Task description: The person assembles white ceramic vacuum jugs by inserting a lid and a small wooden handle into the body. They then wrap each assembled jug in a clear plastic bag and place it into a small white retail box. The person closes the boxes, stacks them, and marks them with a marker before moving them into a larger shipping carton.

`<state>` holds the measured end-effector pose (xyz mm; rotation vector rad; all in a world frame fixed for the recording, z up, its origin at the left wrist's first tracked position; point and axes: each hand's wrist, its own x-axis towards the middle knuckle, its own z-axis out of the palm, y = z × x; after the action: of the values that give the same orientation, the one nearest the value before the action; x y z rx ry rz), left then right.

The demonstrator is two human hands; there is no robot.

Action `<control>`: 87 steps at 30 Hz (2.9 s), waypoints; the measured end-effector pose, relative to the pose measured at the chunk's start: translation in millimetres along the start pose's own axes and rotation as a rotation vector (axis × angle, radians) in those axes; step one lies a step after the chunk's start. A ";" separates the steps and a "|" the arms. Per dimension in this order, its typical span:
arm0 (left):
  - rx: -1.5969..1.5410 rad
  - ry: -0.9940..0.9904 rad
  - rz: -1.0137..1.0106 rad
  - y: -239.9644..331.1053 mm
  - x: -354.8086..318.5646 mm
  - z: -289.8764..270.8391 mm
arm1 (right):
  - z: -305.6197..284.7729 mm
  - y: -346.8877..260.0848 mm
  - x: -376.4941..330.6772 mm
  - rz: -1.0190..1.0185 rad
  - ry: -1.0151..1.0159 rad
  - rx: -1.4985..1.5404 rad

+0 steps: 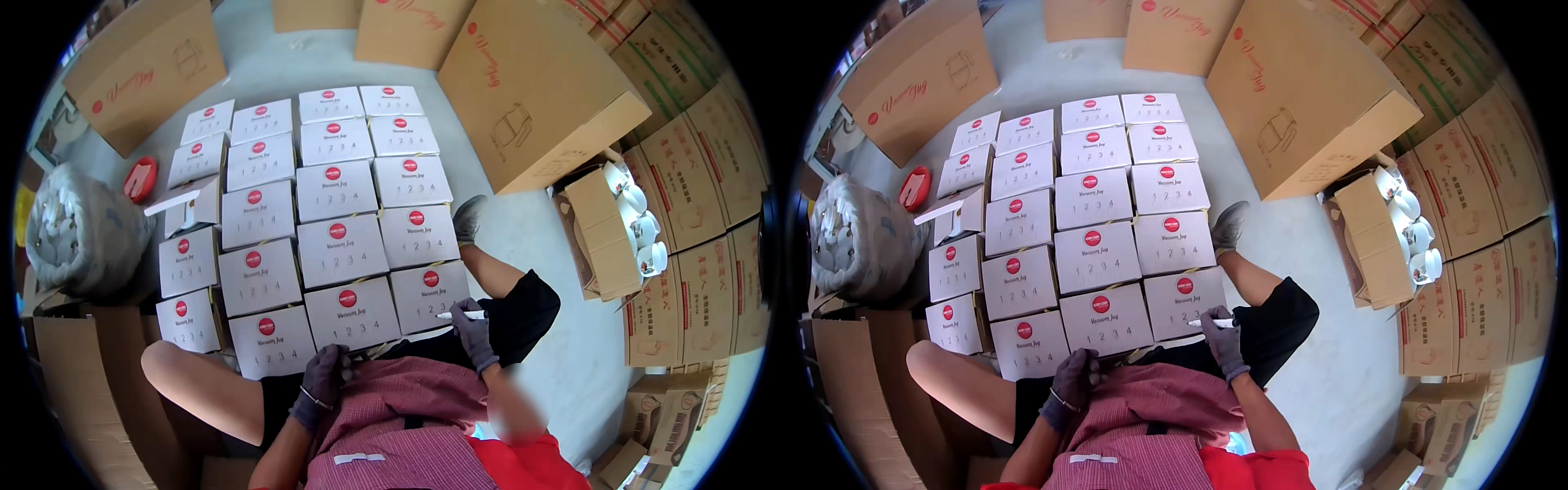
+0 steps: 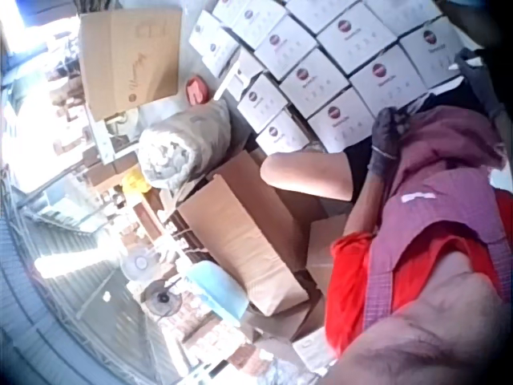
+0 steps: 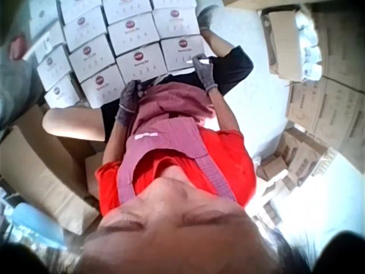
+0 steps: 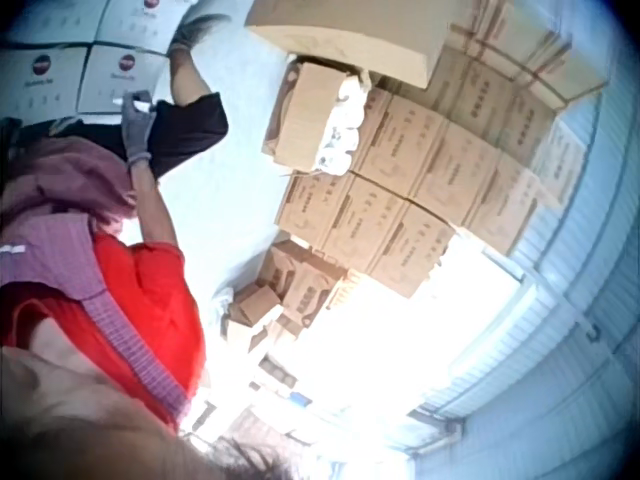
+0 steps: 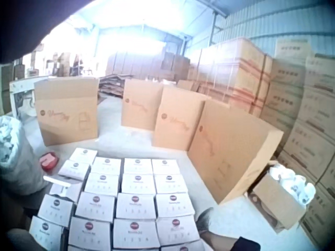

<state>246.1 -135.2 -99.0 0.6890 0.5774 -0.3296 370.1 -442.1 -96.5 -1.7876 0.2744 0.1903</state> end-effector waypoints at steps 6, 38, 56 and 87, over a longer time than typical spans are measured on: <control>0.107 -0.001 -0.030 4.1 -3.1 6.7 | 0.4 24.7 15.4 0.012 -0.050 -0.226; 0.224 0.050 -0.127 4.1 9.7 7.5 | 66.7 -40.5 174.3 -0.216 0.051 0.247; 0.298 0.084 -0.180 -15.9 27.7 -15.6 | 91.7 -39.9 267.7 -0.218 0.089 0.188; 0.093 0.390 -0.050 13.1 45.1 -8.2 | 184.3 -125.8 516.1 -0.314 0.106 0.376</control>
<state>284.9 -124.6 -124.5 0.8366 0.9555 -0.2710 903.8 -278.5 -163.4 -1.4446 0.0929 -0.1709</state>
